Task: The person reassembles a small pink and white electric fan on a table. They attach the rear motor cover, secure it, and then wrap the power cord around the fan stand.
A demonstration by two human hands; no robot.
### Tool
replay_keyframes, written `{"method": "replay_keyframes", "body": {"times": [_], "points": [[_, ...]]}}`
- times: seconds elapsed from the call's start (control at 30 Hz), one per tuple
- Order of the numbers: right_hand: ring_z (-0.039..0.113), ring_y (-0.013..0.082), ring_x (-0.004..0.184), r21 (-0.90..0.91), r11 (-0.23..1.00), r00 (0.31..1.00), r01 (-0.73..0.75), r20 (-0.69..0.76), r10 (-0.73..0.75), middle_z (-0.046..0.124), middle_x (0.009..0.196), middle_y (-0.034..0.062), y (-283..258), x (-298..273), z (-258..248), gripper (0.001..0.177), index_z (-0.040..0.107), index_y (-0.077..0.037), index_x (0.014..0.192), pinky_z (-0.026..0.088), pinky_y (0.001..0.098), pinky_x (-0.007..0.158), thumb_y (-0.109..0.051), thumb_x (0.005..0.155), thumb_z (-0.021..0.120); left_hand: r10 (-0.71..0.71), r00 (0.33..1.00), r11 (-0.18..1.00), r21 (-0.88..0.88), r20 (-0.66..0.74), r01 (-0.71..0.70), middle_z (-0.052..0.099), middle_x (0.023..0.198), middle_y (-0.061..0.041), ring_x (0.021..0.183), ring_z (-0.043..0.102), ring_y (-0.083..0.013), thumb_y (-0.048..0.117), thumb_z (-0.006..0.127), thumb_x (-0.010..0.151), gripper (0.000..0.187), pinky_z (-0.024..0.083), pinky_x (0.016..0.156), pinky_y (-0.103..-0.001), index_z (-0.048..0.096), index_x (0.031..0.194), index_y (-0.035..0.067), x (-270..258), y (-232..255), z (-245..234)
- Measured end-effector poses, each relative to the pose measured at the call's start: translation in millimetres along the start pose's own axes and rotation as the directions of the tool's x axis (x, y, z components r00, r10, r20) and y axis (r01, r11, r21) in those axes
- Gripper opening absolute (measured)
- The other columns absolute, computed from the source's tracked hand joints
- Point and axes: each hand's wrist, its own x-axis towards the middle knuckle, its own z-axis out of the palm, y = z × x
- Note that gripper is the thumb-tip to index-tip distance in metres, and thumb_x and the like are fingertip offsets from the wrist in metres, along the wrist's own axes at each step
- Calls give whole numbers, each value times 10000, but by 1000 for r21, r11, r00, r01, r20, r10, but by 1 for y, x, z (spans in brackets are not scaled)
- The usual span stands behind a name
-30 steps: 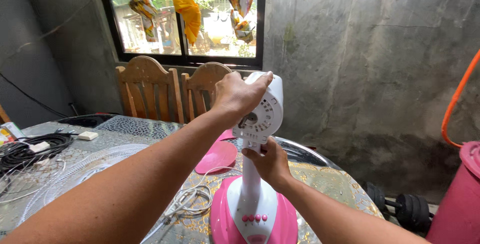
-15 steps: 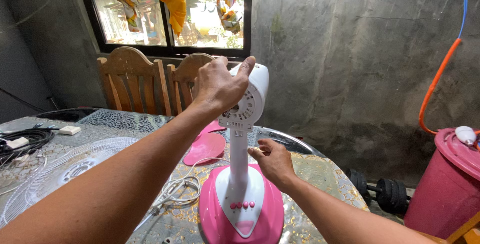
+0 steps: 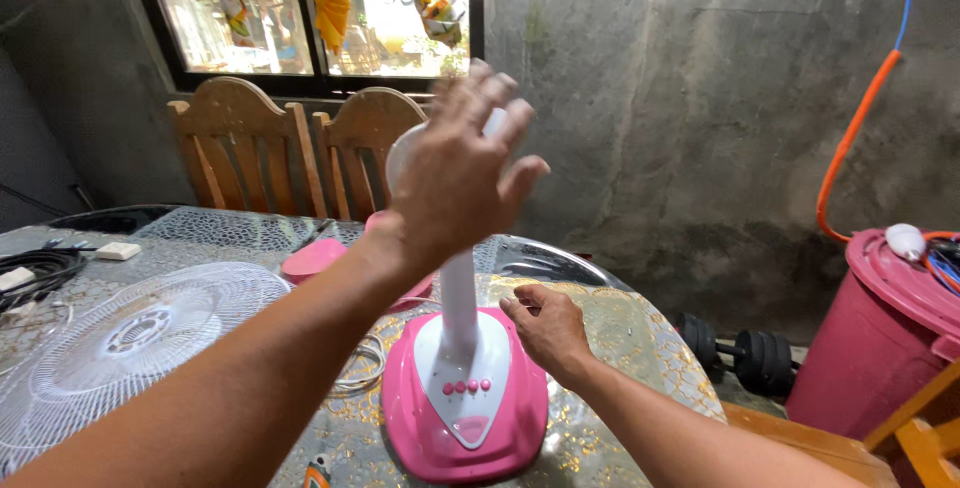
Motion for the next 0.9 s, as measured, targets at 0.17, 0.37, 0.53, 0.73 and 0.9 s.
{"method": "replay_keyframes", "body": {"times": [0.17,0.37,0.53,0.73,0.9], "points": [[768,213,971,-18,1000,1000,-14,-22,13,804,1053,126,17,-9,-15,389,758,-53,1175,582,349,879,-329,905,709,43,987,948,-319,157,9,600,1370,-251,1391,474,-455,238,776,860,508,332,1215,-514,628,1256,-44,-32,38,26],[768,210,940,-39,998,996,-56,-75,53,798,1050,131,39,-18,-37,408,741,-55,1194,587,354,849,-328,891,719,21,947,882,-453,319,133,645,1160,-191,1256,546,-408,156,783,802,374,393,1113,-507,628,1091,-22,-88,68,27],[758,208,959,-25,994,990,-110,-94,107,785,1075,129,53,-28,-40,421,738,-55,1194,585,356,845,-334,879,731,-55,816,839,-417,575,350,631,998,-147,1014,584,-324,180,782,825,301,479,907,-447,620,1007,3,-130,86,28],[769,213,920,-54,986,985,-155,-77,151,800,1016,134,60,-38,-39,383,760,-65,1158,586,356,833,-331,885,722,-71,784,809,-424,617,406,653,1051,-165,1028,591,-340,182,800,804,384,448,940,-463,632,1073,-33,-162,98,41],[740,244,790,-22,976,975,-215,-53,214,804,917,118,62,-43,-43,310,752,-66,1121,589,389,758,-279,900,707,-98,757,773,-430,646,466,665,1110,-184,1084,605,-347,186,803,791,435,446,977,-466,642,1123,-45,-170,103,49]]}}
